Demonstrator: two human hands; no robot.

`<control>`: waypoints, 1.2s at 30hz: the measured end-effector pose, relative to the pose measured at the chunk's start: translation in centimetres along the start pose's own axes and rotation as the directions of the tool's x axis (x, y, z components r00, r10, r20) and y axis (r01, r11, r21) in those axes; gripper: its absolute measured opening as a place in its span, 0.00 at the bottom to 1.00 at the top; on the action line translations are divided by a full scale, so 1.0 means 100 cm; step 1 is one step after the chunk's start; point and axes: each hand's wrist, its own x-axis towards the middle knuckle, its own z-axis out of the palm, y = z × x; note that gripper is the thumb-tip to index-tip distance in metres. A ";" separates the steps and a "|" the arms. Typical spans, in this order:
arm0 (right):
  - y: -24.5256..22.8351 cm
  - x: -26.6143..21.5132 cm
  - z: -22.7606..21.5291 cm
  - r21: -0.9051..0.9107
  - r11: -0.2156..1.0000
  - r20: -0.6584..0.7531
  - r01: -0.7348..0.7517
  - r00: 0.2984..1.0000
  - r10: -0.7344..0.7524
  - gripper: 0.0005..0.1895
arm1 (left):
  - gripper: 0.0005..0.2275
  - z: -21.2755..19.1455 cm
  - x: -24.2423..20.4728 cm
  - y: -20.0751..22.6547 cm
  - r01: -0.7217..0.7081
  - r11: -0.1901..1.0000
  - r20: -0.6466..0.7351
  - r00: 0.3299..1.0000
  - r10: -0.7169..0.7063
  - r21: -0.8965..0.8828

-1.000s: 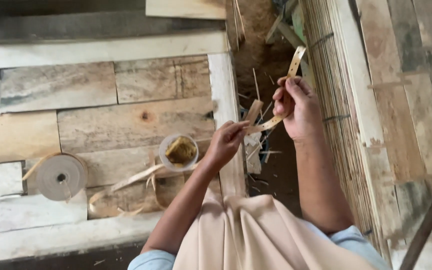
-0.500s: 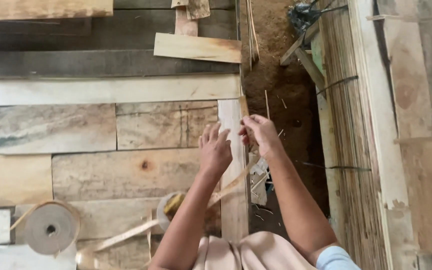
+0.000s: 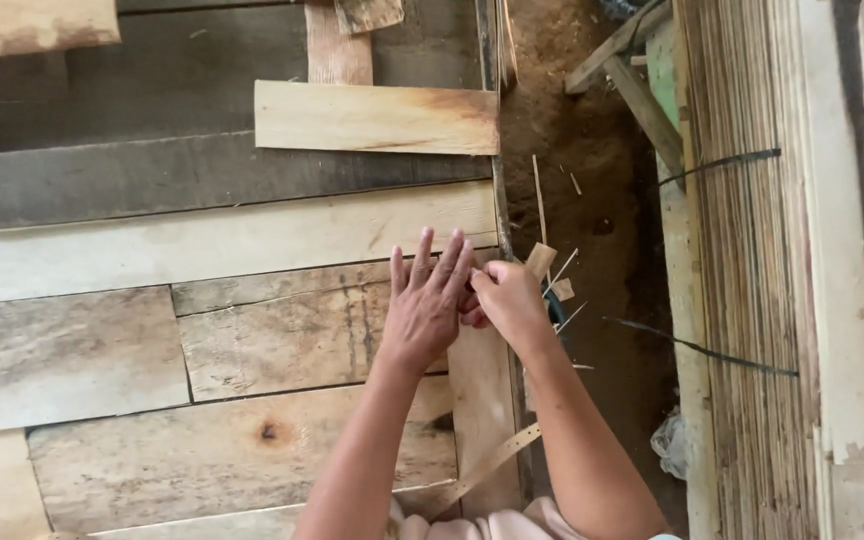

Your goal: The person applies a brown paste from a plastic container onto a wooden plank using a perforated strip, then presses the strip onto the plank and smooths it with their hands. The person repeats this process on multiple sections of the plank.

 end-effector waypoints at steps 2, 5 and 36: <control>-0.006 -0.006 -0.001 0.007 1.000 -0.002 -0.026 1.000 0.026 0.14 | 0.28 -0.009 0.005 -0.004 -0.032 0.999 0.006 0.999 0.031 0.005; -0.007 -0.004 -0.001 0.008 0.999 0.003 -0.039 0.999 0.039 0.15 | 0.25 -0.013 0.010 -0.015 -0.103 0.995 0.008 0.995 0.103 0.008; -0.046 -0.041 -0.037 -0.123 0.965 0.048 0.233 0.972 -0.229 0.11 | 0.25 -0.065 0.039 -0.023 -0.080 0.993 0.482 0.869 0.113 -0.087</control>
